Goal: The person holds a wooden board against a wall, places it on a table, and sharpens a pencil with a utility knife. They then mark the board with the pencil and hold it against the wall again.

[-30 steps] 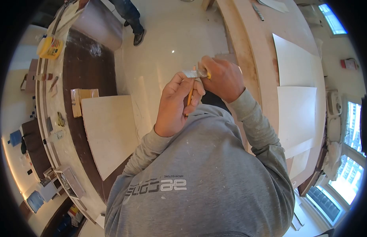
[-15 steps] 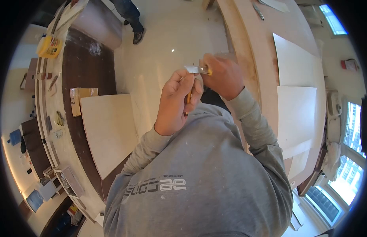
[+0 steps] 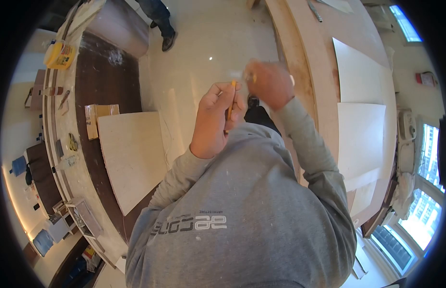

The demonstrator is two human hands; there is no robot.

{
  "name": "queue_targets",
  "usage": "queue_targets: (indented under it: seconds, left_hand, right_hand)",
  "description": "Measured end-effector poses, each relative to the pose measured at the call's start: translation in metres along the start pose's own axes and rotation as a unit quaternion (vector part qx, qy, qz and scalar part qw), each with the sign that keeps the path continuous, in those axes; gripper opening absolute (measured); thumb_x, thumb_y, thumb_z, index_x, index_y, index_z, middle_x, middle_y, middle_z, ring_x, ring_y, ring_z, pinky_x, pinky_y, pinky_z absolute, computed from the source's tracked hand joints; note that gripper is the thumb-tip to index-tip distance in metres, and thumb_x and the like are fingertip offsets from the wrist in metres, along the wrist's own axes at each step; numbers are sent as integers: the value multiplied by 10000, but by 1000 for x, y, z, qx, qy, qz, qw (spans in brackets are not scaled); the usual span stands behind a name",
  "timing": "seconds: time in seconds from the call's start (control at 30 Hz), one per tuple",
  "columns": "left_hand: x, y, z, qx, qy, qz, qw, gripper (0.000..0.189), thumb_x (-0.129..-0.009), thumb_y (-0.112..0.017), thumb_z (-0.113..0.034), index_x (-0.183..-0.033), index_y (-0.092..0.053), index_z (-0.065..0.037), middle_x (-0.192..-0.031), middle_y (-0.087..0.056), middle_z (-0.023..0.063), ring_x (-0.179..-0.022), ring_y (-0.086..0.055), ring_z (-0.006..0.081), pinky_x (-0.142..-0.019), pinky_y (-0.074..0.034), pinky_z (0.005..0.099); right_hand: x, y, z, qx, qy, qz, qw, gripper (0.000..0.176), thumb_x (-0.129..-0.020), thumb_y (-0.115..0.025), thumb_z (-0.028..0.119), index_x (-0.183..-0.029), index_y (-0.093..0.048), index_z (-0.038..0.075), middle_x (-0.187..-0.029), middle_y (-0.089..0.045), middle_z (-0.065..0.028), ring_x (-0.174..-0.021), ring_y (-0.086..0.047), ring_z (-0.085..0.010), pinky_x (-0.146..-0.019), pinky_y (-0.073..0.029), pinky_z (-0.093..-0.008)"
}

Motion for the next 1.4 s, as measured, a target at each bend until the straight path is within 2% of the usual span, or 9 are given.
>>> queue_targets:
  seconds: [0.07,0.17,0.5,0.67,0.77,0.8,1.0,1.3,1.4]
  left_hand:
    - [4,-1,1,-3,20,6,1000,251,-1163,-505,-268,-1221,-586,-38,-827,-616,31,-540,-362,32,-461,-260,198]
    - [8,2,5,16,24,19,999,255,-1163,-508,-275,-1226,-585,-41,-835,-612,26,-541,-358,32,-459,-258,197]
    - [2,-8,-5,4,1,46,999,196,-1161,-478,-230,-1074,-540,-66,-857,-654,53,-529,-363,43,-457,-290,204]
    - [2,-4,-1,15,-1,41,999,224,-1162,-495,-244,-1191,-575,-37,-884,-657,57,-551,-396,42,-438,-287,199]
    - [6,-5,-1,12,6,37,999,250,-1162,-502,-273,-1229,-574,-43,-891,-672,69,-534,-406,46,-436,-291,202]
    - [6,-5,-1,11,7,31,999,256,-1162,-502,-287,-1232,-567,-50,-891,-682,76,-519,-404,49,-439,-296,206]
    - [1,-6,-1,32,-3,58,998,256,-1176,-451,-258,-1193,-584,-40,-923,-684,81,-524,-397,50,-430,-296,199]
    - [3,-5,-2,19,-4,72,997,196,-1168,-453,-218,-1172,-544,-44,-922,-696,109,-544,-426,47,-440,-300,199]
    - [3,-3,-2,2,10,35,999,214,-1165,-473,-250,-1179,-541,-47,-889,-679,90,-536,-400,46,-440,-277,203]
  right_hand:
    - [-8,-7,-47,68,-83,4,994,149,-867,-769,188,-882,-632,131,-760,-699,-122,-699,-686,-391,-596,-511,-501]
    - [-8,17,-29,16,-22,-43,999,145,-876,-764,196,-879,-634,132,-749,-690,-121,-693,-681,-393,-595,-509,-502]
    - [1,13,30,-41,12,30,999,183,-845,-752,191,-856,-604,83,-726,-688,-117,-649,-696,-371,-582,-538,-487]
    - [3,-5,-2,-7,33,-2,999,139,-865,-735,208,-895,-666,91,-747,-702,-141,-704,-713,-383,-619,-548,-509]
    - [-12,-7,-58,48,-99,44,993,133,-865,-730,214,-909,-691,95,-796,-723,-169,-729,-713,-396,-645,-552,-523]
    - [-13,-1,-55,36,-92,23,995,159,-842,-778,227,-888,-675,115,-753,-685,-156,-731,-684,-402,-640,-513,-521]
    - [2,5,22,-62,0,40,997,190,-846,-758,218,-882,-625,87,-776,-712,-135,-702,-712,-374,-614,-546,-490]
    - [4,6,32,-38,22,47,998,228,-849,-795,250,-877,-606,127,-763,-701,-107,-683,-694,-377,-565,-525,-476]
    - [2,2,32,-23,32,41,998,210,-853,-756,229,-875,-608,82,-779,-708,-139,-711,-714,-394,-615,-547,-503]
Point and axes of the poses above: each hand's wrist, its own x-axis away from the middle knuckle, its own y-axis out of the back of the hand, z = x × y, the point moved 10 cm from there along -x, towards the middle knuckle
